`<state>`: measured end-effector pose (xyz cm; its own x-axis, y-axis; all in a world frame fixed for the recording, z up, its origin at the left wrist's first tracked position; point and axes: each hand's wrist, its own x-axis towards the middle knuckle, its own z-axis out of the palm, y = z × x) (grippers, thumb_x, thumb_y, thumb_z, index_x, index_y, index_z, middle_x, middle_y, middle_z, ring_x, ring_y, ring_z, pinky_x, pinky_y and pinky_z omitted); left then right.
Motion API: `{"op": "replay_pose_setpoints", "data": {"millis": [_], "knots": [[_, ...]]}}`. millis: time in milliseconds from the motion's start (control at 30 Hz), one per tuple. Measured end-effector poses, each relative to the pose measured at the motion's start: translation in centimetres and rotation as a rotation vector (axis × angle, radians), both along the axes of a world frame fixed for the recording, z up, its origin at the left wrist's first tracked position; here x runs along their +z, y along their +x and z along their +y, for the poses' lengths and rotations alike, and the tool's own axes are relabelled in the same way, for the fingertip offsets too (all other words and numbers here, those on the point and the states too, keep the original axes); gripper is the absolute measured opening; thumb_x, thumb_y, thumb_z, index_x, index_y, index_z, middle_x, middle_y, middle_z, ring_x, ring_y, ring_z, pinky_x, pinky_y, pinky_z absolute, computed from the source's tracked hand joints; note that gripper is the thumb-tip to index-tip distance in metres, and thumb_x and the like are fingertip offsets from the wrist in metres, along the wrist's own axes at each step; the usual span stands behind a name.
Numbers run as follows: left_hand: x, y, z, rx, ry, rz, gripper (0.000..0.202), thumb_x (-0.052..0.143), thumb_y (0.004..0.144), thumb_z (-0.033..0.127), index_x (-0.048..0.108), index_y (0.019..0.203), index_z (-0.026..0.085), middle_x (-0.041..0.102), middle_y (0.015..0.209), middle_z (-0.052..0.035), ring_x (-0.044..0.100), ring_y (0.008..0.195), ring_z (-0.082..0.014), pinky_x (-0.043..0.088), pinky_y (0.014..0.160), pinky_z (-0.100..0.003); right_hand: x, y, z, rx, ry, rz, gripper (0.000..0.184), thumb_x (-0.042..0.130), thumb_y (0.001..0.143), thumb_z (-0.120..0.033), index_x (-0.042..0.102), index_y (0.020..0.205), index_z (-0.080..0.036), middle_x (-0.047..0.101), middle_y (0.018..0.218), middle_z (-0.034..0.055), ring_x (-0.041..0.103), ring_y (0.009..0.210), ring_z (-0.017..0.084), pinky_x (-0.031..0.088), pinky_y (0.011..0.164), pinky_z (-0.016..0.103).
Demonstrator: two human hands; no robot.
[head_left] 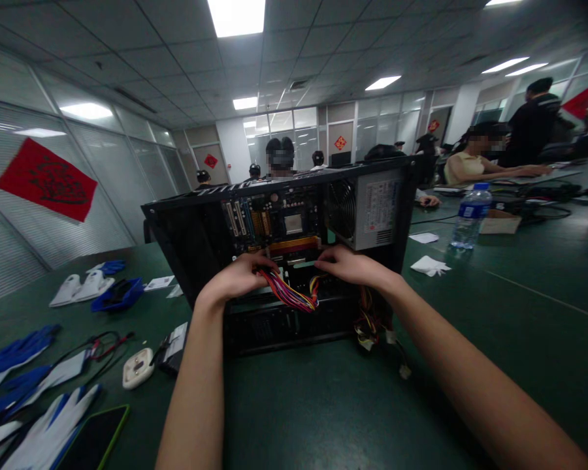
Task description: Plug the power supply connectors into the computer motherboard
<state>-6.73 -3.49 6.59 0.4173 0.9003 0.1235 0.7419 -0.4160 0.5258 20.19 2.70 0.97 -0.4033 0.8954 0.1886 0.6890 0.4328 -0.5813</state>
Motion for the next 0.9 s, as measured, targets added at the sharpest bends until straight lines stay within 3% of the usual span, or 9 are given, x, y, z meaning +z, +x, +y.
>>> {"op": "replay_pose_setpoints", "data": {"millis": [167, 333, 533, 733, 900], "knots": [[-0.2, -0.1, 0.2, 0.017, 0.012, 0.014, 0.039, 0.066, 0.073, 0.026, 0.076, 0.108, 0.014, 0.059, 0.141, -0.0128, 0.051, 0.134, -0.0292, 0.034, 0.116, -0.041, 0.2, -0.1, -0.2, -0.005, -0.003, -0.023, 0.030, 0.055, 0.095, -0.041, 0.073, 0.102, -0.019, 0.074, 0.106, 0.0092, 0.070, 0.093, 0.024, 0.051, 0.082, 0.032], [-0.2, -0.1, 0.2, 0.033, 0.001, 0.046, 0.042, 0.065, 0.073, 0.027, 0.075, 0.112, 0.015, 0.066, 0.132, -0.0134, 0.056, 0.128, -0.0291, 0.038, 0.113, -0.043, 0.7, -0.2, -0.8, 0.009, -0.004, -0.021, 0.028, 0.054, 0.096, -0.038, 0.073, 0.100, -0.018, 0.075, 0.103, 0.0087, 0.070, 0.090, 0.023, 0.050, 0.078, 0.030], [0.1, 0.1, -0.1, 0.021, -0.005, 0.041, 0.039, 0.064, 0.074, 0.024, 0.075, 0.110, 0.014, 0.062, 0.138, -0.0132, 0.054, 0.130, -0.0265, 0.036, 0.114, -0.038, 0.8, -0.2, -0.8, 0.012, -0.018, -0.028, 0.029, 0.054, 0.096, -0.038, 0.073, 0.101, -0.017, 0.074, 0.103, 0.0090, 0.069, 0.091, 0.023, 0.050, 0.079, 0.030], [1.2, 0.3, -1.3, 0.042, -0.030, 0.146, 0.035, 0.062, 0.075, 0.023, 0.073, 0.108, 0.014, 0.071, 0.119, -0.0096, 0.064, 0.110, -0.0232, 0.046, 0.099, -0.032, 1.1, -0.1, -1.3, 0.003, 0.047, -0.117, 0.030, 0.052, 0.098, -0.037, 0.073, 0.106, -0.016, 0.072, 0.112, 0.0122, 0.068, 0.095, 0.024, 0.049, 0.081, 0.032], [2.4, 1.2, -4.0, -0.017, -0.201, 0.378, 0.029, 0.063, 0.079, 0.032, 0.074, 0.102, 0.017, 0.074, 0.095, -0.0036, 0.065, 0.085, -0.0204, 0.047, 0.073, -0.026, 3.3, -1.2, -5.0, 0.137, 0.221, -0.252, 0.031, 0.052, 0.098, -0.036, 0.074, 0.100, -0.013, 0.073, 0.101, 0.0139, 0.067, 0.094, 0.025, 0.046, 0.079, 0.030]]}}
